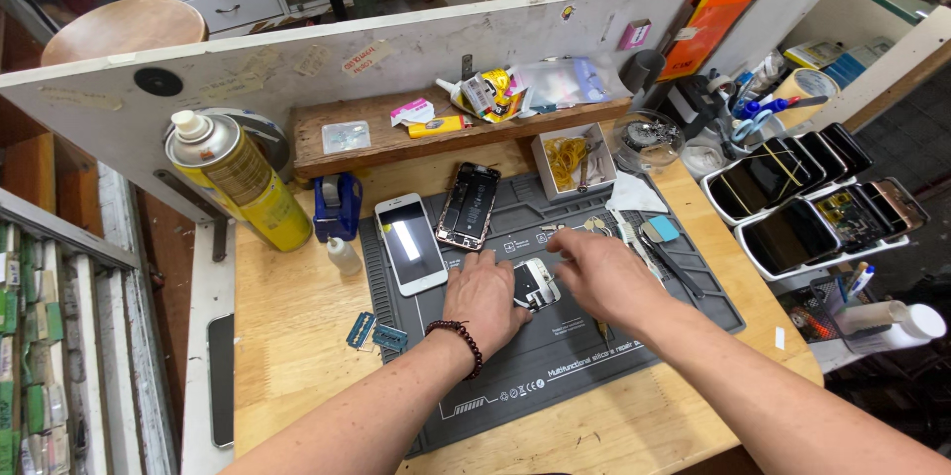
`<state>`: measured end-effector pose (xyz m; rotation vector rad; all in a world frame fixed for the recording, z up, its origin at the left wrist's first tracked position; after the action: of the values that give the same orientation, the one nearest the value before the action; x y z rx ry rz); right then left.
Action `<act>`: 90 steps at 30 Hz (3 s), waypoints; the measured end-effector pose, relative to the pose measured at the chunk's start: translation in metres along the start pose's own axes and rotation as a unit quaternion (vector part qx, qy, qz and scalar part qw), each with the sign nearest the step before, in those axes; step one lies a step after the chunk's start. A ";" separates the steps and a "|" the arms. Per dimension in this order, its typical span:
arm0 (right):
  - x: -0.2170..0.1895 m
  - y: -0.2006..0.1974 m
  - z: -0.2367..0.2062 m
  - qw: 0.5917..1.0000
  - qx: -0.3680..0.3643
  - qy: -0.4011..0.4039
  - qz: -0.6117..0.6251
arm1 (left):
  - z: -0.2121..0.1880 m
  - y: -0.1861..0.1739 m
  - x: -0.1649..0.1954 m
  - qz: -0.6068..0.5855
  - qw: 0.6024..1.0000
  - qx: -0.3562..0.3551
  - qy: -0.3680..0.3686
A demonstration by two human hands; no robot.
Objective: The person disassembles a white smartphone on a silicone mat, using a screwdriver to remove screws and a prying tool to separate internal components. They clean a small part with a brush and spray, then continue removing and handling internal pieces.
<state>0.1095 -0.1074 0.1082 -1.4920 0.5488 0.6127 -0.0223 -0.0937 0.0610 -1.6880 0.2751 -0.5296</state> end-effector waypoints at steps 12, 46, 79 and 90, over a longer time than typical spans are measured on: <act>0.023 0.008 0.006 0.995 -0.032 0.089 0.001 | 0.000 0.000 -0.001 -0.003 1.000 0.005 0.005; 0.112 -0.009 0.018 0.856 0.138 0.261 0.424 | 0.081 0.008 -0.030 -0.069 0.988 0.128 -0.044; 0.112 -0.014 -0.031 0.863 0.122 0.282 0.400 | 0.046 0.014 0.017 0.085 0.986 0.052 0.132; 0.115 -0.015 -0.032 0.867 0.127 0.283 0.390 | 0.079 0.022 -0.030 -0.139 0.989 0.011 -0.043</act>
<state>0.2054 -0.1353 0.0412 -1.1452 1.6780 0.6683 -0.0075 -0.0153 0.0250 -1.7326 -0.0305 -0.6620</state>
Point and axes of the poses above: each hand's wrist, its own z-axis towards the middle knuckle, its own y-axis out of the palm, x = y × z, the point moved 9 cm from there along z, towards the middle knuckle, and after that the axes turned 14 degrees about z, right-handed, at the moved point
